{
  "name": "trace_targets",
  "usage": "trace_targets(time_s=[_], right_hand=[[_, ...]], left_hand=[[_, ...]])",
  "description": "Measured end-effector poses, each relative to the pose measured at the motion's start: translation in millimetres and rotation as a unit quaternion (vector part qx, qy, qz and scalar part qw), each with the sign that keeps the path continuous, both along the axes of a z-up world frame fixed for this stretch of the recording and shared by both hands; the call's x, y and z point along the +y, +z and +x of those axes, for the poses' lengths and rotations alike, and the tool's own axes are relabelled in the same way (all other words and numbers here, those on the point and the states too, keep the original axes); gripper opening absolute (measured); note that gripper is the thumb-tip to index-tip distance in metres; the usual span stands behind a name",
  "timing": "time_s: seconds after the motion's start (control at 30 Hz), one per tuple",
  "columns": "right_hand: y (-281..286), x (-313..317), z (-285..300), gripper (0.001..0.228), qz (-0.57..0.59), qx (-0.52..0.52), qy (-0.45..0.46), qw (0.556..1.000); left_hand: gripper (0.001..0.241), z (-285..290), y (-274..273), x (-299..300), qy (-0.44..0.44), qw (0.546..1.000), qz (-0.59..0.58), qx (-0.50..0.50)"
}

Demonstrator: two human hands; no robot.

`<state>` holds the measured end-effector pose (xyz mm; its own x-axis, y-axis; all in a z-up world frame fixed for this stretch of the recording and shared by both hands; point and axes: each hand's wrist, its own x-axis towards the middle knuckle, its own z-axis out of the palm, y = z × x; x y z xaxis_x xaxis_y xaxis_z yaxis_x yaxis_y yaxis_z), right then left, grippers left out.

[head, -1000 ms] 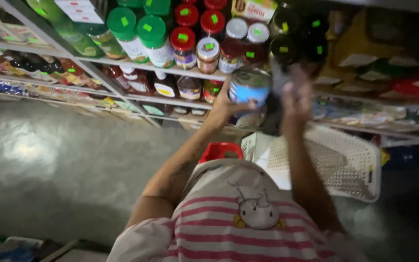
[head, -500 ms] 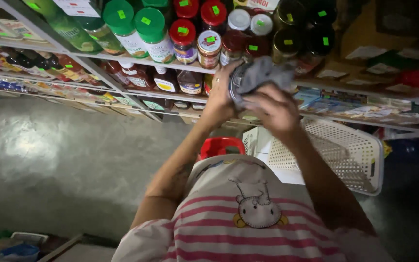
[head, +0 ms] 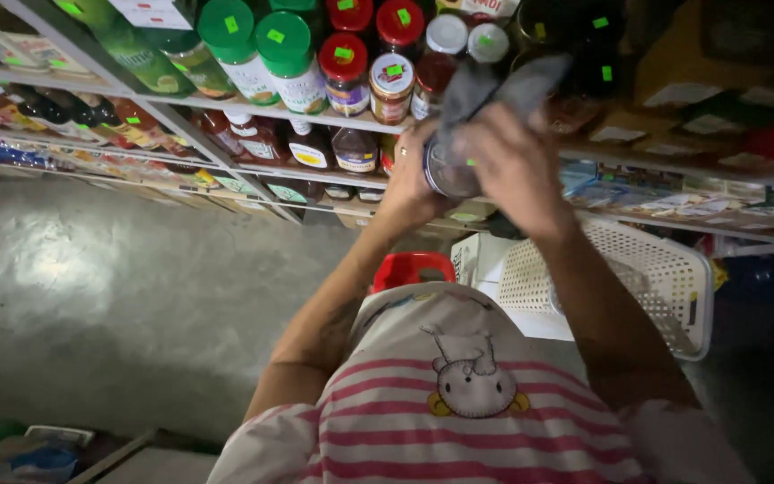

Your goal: Wiping dust off canned food items on a shelf using a cloth.

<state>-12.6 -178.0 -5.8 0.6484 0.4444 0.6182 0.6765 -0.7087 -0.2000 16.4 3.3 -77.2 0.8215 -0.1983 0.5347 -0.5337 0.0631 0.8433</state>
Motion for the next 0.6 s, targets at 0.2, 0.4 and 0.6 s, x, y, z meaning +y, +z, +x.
trace_targets(time_s=[0.2,0.4,0.6], right_hand=[[-19.9,-28.6,1.9,0.020,0.239,0.114,-0.087,0.960],[-34.2,53.9,-29.0,0.042,0.193,0.017,0.073,0.978],[-18.0,73.9,-20.5,0.057,0.581,0.247,-0.018,0.775]], left_hand=[[0.120,-18.1,23.9,4.9,0.085,0.990,-0.044,0.104],[0.088,-2.9,-12.3,-5.8,0.102,0.956,-0.178,0.211],[0.068,-32.0,34.8,-16.1,0.021,0.931,-0.286,0.225]])
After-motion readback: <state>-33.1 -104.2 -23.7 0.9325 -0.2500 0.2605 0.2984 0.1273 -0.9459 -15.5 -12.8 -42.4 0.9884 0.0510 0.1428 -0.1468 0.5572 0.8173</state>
